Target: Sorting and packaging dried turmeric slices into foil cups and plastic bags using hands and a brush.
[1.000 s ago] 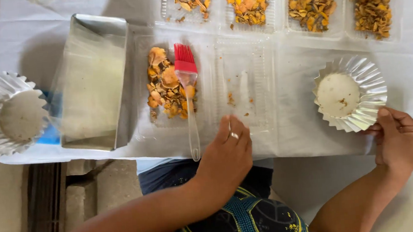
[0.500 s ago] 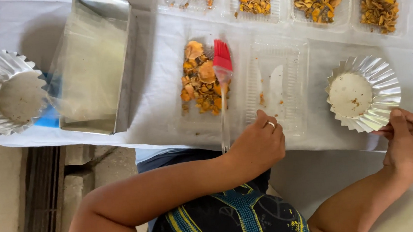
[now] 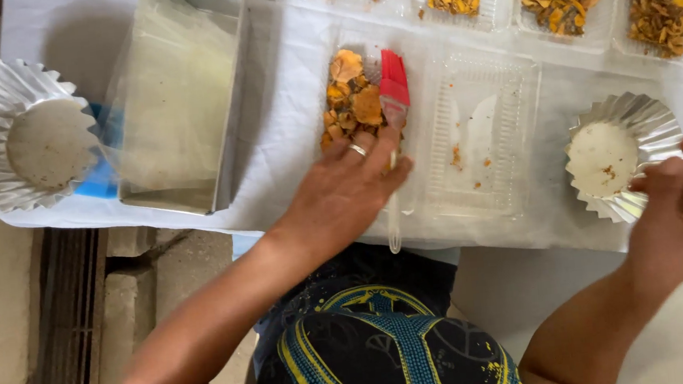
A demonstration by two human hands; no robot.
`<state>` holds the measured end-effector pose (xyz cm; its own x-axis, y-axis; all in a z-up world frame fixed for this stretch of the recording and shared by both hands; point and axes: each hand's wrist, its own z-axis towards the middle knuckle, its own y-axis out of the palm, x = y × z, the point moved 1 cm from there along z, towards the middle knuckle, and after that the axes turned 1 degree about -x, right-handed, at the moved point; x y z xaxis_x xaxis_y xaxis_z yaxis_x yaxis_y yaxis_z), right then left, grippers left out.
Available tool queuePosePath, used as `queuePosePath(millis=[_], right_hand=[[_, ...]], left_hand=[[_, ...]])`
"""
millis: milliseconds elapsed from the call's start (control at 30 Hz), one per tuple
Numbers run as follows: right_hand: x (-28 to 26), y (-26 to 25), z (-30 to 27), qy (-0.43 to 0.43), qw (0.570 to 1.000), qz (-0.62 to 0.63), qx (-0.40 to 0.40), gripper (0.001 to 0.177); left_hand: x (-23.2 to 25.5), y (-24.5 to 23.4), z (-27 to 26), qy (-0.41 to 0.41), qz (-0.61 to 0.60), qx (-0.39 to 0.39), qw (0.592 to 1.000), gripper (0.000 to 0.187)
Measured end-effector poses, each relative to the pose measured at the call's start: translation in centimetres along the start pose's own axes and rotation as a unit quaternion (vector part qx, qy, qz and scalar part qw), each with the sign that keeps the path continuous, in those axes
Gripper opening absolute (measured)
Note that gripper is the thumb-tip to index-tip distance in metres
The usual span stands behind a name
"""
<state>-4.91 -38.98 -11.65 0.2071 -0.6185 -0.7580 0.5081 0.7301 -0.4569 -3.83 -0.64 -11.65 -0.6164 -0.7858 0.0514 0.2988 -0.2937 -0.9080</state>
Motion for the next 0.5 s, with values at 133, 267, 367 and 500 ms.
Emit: queuePosePath(millis=[133, 267, 367, 500], right_hand=[[-6.5, 5.6, 1.1, -0.111, 0.983, -0.022, -0.145, 0.024], [-10.6, 9.4, 2.2, -0.183, 0.957, -0.03, -0.225, 0.019], [-12.1, 11.8, 3.3, -0.216, 0.943, -0.053, -0.249, 0.021], [-12.9, 15.0, 4.5, -0.212, 0.911, 0.002, -0.353, 0.013]], left_hand=[[0.0, 0.8, 0.7, 0.049, -0.045, 0.021, 0.998, 0.003], [-0.5, 0.1, 1.2, 0.068, -0.055, 0.048, 0.995, 0.007], [-1.6, -2.6, 1.6, 0.095, -0.03, 0.097, 0.99, 0.005], [-3.3, -4.9, -1.2, 0.077, -0.189, 0.179, 0.962, 0.012]])
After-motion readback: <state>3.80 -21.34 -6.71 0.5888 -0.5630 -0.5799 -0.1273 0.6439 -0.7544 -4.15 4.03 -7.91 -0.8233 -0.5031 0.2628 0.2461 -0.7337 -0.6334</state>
